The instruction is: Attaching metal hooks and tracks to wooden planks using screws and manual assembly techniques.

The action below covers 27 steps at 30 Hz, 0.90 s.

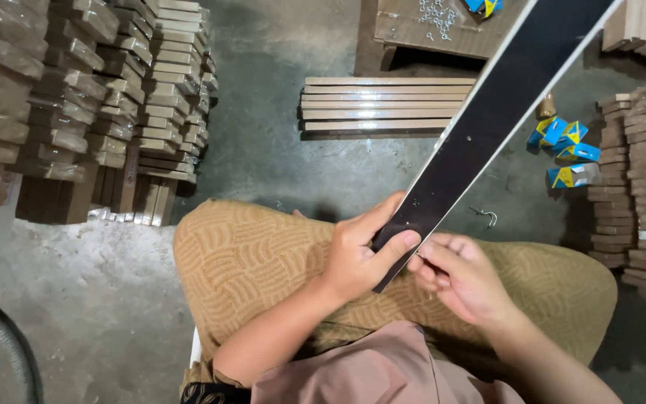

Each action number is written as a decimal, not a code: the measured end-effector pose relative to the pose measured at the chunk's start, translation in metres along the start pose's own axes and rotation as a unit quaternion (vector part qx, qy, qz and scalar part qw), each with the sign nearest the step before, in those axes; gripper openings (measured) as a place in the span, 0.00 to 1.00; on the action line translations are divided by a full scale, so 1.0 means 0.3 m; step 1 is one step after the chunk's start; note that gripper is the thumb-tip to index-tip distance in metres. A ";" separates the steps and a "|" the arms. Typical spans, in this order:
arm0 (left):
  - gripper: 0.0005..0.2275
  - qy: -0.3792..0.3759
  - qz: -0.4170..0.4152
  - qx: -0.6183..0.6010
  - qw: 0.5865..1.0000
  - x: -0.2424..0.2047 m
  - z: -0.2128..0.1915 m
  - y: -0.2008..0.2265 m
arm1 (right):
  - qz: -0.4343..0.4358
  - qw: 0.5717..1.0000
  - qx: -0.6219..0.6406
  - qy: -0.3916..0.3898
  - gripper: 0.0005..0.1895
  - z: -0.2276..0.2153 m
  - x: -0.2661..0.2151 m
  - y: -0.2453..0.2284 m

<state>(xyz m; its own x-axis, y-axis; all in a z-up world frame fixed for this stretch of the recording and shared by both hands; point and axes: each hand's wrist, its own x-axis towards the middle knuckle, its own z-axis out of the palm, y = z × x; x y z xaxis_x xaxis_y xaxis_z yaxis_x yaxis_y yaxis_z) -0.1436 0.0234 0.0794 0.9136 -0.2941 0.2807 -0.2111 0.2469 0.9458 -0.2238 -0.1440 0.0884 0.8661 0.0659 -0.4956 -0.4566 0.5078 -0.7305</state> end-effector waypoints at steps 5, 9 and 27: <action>0.19 -0.006 -0.004 -0.002 1.000 -0.002 0.002 -0.007 | -0.614 0.436 -0.658 0.033 0.04 0.009 -0.002 -0.071; 0.19 -0.003 0.006 0.015 1.000 -0.006 0.002 -0.043 | -0.508 0.586 -0.623 0.102 0.08 -0.026 0.014 -0.004; 0.17 -0.076 -0.041 -0.046 0.995 0.015 0.019 -0.162 | -0.168 0.941 -0.275 0.101 0.08 -0.067 0.024 0.011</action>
<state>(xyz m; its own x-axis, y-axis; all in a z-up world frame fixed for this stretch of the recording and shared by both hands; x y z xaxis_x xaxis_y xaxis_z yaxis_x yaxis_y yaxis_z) -0.1313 0.0049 0.0357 0.8617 -0.4518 0.2310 -0.0984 0.2979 0.9495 -0.2231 -0.1592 0.0729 0.9496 -0.2114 -0.2313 -0.2478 -0.0547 -0.9673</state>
